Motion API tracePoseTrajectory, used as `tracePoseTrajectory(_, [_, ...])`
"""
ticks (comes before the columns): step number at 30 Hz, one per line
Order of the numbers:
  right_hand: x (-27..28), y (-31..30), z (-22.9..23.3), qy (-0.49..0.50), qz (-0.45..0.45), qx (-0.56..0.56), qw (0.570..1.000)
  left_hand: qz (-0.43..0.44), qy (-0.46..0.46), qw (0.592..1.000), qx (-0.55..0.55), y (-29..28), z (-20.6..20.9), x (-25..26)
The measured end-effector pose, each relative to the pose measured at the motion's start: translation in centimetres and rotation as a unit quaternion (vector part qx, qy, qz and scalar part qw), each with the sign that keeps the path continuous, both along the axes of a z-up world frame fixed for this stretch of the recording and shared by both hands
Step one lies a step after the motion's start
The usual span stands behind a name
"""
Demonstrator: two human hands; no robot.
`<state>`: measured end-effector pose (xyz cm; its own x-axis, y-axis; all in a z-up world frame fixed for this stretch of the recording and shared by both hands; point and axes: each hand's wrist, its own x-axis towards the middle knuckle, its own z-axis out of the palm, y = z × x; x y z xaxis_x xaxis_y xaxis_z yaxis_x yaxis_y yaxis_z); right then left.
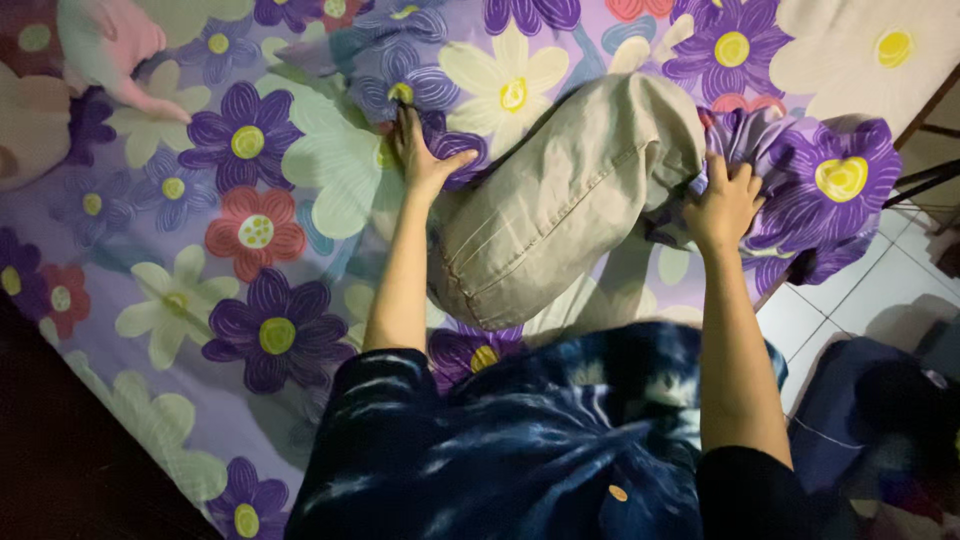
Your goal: The person places a stuffed unicorn and a small plush toy on a floral bedsheet, then inserts a pillow into a matching floral pillowcase. They adjust the pillow inside the case, smooth the fabric, and arrange the finished pillow on the bed.
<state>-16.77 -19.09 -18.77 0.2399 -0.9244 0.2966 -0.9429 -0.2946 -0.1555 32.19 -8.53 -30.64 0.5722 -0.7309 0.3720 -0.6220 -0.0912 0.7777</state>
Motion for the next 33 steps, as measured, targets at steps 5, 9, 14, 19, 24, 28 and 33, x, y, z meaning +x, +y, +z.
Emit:
tracePoseTrajectory(5, [0.5,0.5,0.8,-0.016,0.002,-0.003,1.000,0.063,-0.072,0.989,0.110,-2.1,-0.4,5.9])
tracePoseTrajectory(9, [0.8,0.5,1.5,-0.019,-0.004,0.010,1.000,0.175,-0.103,0.972,0.115,-3.0,1.8,6.9])
tracePoseTrajectory(14, [1.7,0.4,1.6,-0.006,-0.014,0.001,1.000,0.247,-0.104,0.954,0.136,0.2,7.7,-2.3])
tracePoseTrajectory(19, [2.1,0.9,1.5,-0.016,-0.011,-0.019,1.000,0.049,-0.094,0.980,0.171,7.3,12.0,-11.8])
tracePoseTrajectory(24, [2.6,3.0,0.9,-0.013,-0.014,-0.037,0.999,-0.073,0.015,0.982,0.176,7.5,13.8,-13.8])
tracePoseTrajectory(28, [2.2,4.7,0.4,-0.019,-0.004,-0.047,0.999,-0.086,0.029,0.952,0.291,8.1,17.0,-11.1])
tracePoseTrajectory(33, [0.9,6.2,-0.2,-0.093,0.074,-0.032,0.992,-0.098,-0.139,0.945,0.279,13.5,23.3,-6.3])
